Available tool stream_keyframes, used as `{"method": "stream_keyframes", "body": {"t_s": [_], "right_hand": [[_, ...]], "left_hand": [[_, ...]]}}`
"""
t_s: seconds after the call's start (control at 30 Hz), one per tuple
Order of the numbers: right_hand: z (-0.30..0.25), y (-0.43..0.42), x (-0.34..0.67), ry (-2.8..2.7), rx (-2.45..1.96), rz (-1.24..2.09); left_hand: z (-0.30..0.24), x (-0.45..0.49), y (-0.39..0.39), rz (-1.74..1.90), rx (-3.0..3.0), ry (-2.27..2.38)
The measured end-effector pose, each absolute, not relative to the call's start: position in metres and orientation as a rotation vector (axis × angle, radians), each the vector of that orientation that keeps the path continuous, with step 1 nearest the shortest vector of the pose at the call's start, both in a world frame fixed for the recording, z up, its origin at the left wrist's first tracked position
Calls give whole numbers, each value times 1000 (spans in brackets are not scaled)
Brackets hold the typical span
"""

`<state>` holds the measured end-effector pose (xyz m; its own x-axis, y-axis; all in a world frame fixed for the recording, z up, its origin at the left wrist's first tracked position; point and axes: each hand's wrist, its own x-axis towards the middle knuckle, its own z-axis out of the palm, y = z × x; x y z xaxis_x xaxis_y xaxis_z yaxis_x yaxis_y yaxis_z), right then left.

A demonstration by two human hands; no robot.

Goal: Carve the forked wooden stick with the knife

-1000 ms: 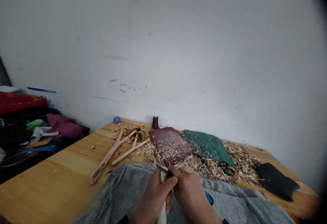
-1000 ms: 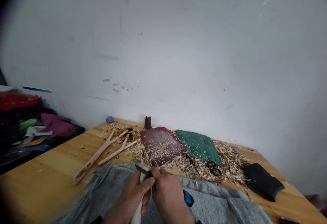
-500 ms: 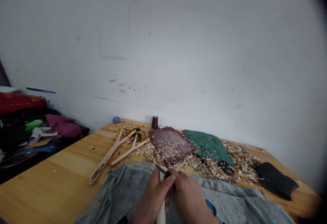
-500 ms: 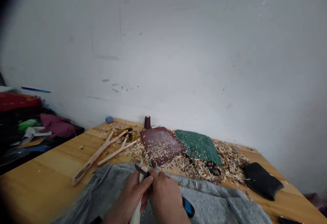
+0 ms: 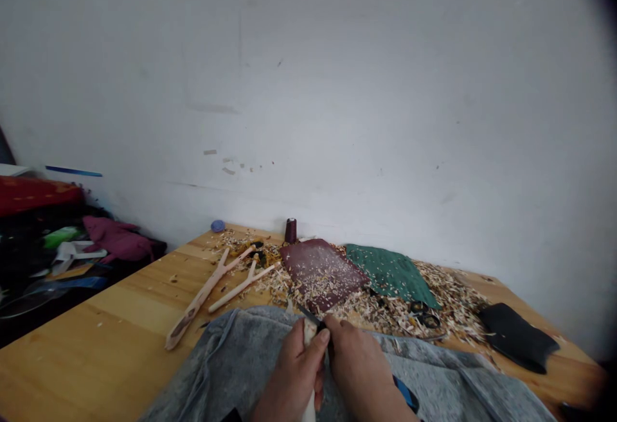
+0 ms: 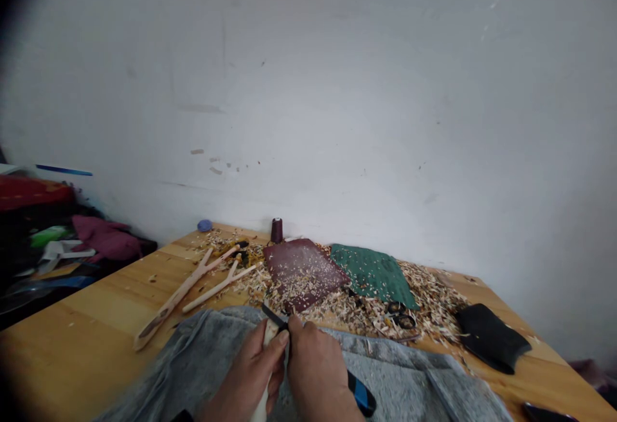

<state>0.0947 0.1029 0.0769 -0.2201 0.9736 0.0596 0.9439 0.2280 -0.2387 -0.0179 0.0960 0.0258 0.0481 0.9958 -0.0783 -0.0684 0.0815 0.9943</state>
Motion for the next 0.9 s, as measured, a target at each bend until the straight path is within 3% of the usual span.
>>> {"method": "stream_keyframes", "body": {"t_s": [0.27, 0.9], "right_hand": [[67, 104, 96, -2292, -1617, 266], [76, 97, 89, -2384, -1820, 104]], "left_hand": [[29, -24, 101, 1220, 1132, 1041], [23, -26, 98, 1171, 1175, 1135]]}}
